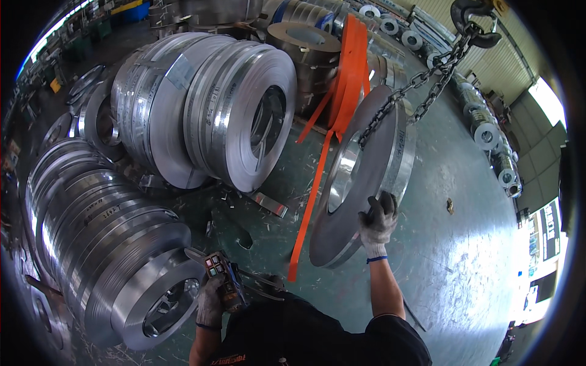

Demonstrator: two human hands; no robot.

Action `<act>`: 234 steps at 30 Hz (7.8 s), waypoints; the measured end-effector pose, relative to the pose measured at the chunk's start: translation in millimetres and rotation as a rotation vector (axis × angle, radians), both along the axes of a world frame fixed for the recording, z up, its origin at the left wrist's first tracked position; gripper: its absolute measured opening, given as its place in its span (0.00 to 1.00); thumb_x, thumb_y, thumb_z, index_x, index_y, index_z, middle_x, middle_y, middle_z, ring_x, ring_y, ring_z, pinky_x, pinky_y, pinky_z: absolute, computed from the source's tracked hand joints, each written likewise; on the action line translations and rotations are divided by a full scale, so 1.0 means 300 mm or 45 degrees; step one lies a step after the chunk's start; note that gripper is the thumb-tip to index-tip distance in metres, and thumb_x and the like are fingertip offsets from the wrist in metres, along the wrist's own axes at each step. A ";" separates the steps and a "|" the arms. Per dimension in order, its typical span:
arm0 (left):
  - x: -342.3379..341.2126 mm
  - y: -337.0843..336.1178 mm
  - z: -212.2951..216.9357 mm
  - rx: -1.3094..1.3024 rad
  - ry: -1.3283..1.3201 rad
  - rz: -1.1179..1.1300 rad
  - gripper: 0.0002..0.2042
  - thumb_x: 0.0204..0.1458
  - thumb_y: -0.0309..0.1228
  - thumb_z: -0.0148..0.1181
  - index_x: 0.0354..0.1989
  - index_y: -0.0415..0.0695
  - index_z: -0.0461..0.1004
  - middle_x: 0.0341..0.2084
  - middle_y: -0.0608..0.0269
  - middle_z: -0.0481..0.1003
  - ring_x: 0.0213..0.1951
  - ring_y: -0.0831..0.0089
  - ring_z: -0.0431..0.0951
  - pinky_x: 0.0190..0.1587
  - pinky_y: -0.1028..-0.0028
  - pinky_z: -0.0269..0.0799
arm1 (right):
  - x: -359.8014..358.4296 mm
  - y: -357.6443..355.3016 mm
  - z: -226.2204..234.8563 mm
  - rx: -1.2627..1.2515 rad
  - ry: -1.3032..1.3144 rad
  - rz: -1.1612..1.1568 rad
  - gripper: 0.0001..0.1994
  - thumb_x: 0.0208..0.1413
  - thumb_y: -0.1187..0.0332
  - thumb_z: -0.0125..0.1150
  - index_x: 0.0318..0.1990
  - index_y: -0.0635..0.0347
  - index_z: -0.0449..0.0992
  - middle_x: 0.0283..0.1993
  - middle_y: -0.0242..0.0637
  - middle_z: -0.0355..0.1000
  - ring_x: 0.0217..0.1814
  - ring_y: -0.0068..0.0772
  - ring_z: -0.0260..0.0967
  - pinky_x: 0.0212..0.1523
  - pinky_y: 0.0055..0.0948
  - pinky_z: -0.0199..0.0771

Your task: Operating an industrial overhead crane to lift, maneuver, and position heavy metal coils in a warehouse.

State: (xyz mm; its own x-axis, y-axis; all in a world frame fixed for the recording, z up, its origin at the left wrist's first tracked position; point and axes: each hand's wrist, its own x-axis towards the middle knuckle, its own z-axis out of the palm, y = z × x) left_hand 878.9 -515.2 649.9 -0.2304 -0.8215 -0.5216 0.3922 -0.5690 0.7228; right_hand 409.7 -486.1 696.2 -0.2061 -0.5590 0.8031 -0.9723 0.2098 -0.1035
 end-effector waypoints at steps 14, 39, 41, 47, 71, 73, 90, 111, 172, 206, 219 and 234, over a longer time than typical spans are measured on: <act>0.002 0.082 -0.020 -0.051 0.112 0.161 0.26 0.51 0.31 0.55 0.62 0.40 0.69 0.44 0.59 0.78 0.42 0.66 0.81 0.43 0.66 0.81 | 0.004 -0.212 -0.011 -0.125 -0.026 -0.015 0.29 0.26 0.73 0.73 0.45 0.45 0.80 0.60 0.45 0.72 0.63 0.57 0.69 0.58 0.54 0.73; 0.113 0.044 -0.017 -0.029 0.160 0.354 0.28 0.50 0.25 0.53 0.64 0.38 0.67 0.48 0.55 0.78 0.46 0.62 0.81 0.49 0.64 0.81 | 0.254 -0.522 -0.026 -0.149 -0.141 -0.126 0.25 0.34 0.70 0.72 0.47 0.43 0.79 0.64 0.38 0.71 0.67 0.54 0.65 0.62 0.56 0.69; 0.117 0.036 -0.003 -0.011 0.156 0.362 0.28 0.50 0.25 0.53 0.64 0.38 0.67 0.48 0.55 0.78 0.45 0.62 0.81 0.48 0.64 0.81 | 0.282 -0.532 -0.021 -0.138 -0.126 -0.137 0.25 0.35 0.70 0.72 0.48 0.42 0.79 0.64 0.37 0.70 0.68 0.54 0.65 0.63 0.55 0.68; 0.168 0.028 -0.014 0.038 0.128 0.396 0.27 0.50 0.26 0.54 0.63 0.39 0.68 0.46 0.56 0.78 0.43 0.63 0.82 0.45 0.65 0.82 | 0.360 -0.560 -0.004 -0.135 -0.162 -0.138 0.26 0.35 0.70 0.72 0.48 0.42 0.80 0.62 0.38 0.71 0.68 0.54 0.65 0.63 0.57 0.68; 0.135 -0.103 -0.060 0.074 0.145 0.379 0.29 0.52 0.28 0.61 0.65 0.39 0.66 0.45 0.60 0.77 0.44 0.69 0.80 0.46 0.70 0.79 | 0.284 -0.494 0.196 0.479 0.376 0.397 0.23 0.34 0.52 0.79 0.43 0.31 0.82 0.66 0.25 0.69 0.74 0.48 0.58 0.71 0.79 0.36; 0.064 -0.136 0.087 0.138 0.135 0.348 0.30 0.53 0.27 0.60 0.67 0.39 0.63 0.46 0.58 0.76 0.43 0.67 0.81 0.46 0.66 0.81 | 0.281 -0.510 0.181 0.422 0.393 0.355 0.22 0.35 0.51 0.79 0.42 0.32 0.82 0.66 0.24 0.69 0.74 0.48 0.59 0.69 0.79 0.40; -0.030 -0.125 0.046 0.029 0.365 0.265 0.42 0.34 0.20 0.57 0.68 0.35 0.62 0.52 0.49 0.77 0.49 0.55 0.82 0.55 0.54 0.81 | 0.215 -0.524 0.119 0.345 0.345 0.376 0.18 0.36 0.53 0.79 0.39 0.33 0.81 0.65 0.22 0.68 0.72 0.47 0.61 0.63 0.80 0.48; -0.116 -0.224 0.038 -0.121 0.391 0.088 0.47 0.34 0.28 0.73 0.69 0.34 0.61 0.55 0.51 0.76 0.52 0.55 0.81 0.56 0.56 0.80 | 0.046 -0.528 0.152 0.394 0.248 0.368 0.17 0.29 0.57 0.79 0.32 0.37 0.80 0.56 0.26 0.73 0.68 0.50 0.64 0.64 0.75 0.46; -0.103 -0.424 0.051 -0.142 0.438 0.019 0.45 0.35 0.27 0.69 0.68 0.34 0.61 0.52 0.50 0.77 0.49 0.55 0.82 0.54 0.56 0.81 | 0.125 -0.544 0.182 0.382 0.124 0.449 0.19 0.28 0.57 0.79 0.31 0.43 0.78 0.52 0.31 0.73 0.64 0.51 0.67 0.60 0.72 0.52; 0.022 -0.389 0.046 -0.124 0.288 0.057 0.41 0.34 0.26 0.58 0.67 0.32 0.62 0.51 0.49 0.76 0.50 0.55 0.82 0.56 0.57 0.81 | 0.388 -0.770 0.257 0.772 0.190 0.199 0.21 0.37 0.49 0.76 0.42 0.36 0.83 0.62 0.27 0.69 0.74 0.44 0.55 0.64 0.80 0.48; 0.053 -0.365 0.004 -0.234 0.337 -0.036 0.44 0.34 0.29 0.64 0.69 0.35 0.62 0.56 0.49 0.76 0.53 0.55 0.80 0.57 0.55 0.80 | 0.473 -0.901 0.071 1.450 1.329 0.529 0.23 0.59 0.64 0.60 0.63 0.45 0.74 0.63 0.31 0.72 0.71 0.40 0.65 0.76 0.69 0.49; 0.101 -0.253 0.023 -0.125 0.410 0.122 0.44 0.33 0.27 0.66 0.68 0.34 0.63 0.56 0.48 0.76 0.53 0.54 0.81 0.57 0.55 0.80 | 0.461 -0.921 -0.071 0.948 1.050 0.739 0.12 0.55 0.68 0.55 0.43 0.50 0.81 0.39 0.39 0.76 0.50 0.42 0.73 0.65 0.49 0.63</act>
State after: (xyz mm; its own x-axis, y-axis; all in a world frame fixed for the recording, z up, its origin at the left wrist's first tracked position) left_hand 909.2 -590.9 656.8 -0.2894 -0.8902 -0.3519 0.6575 -0.4521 0.6028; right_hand 547.8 -762.5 674.9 0.6352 -0.7719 0.0263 -0.6597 -0.5245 0.5383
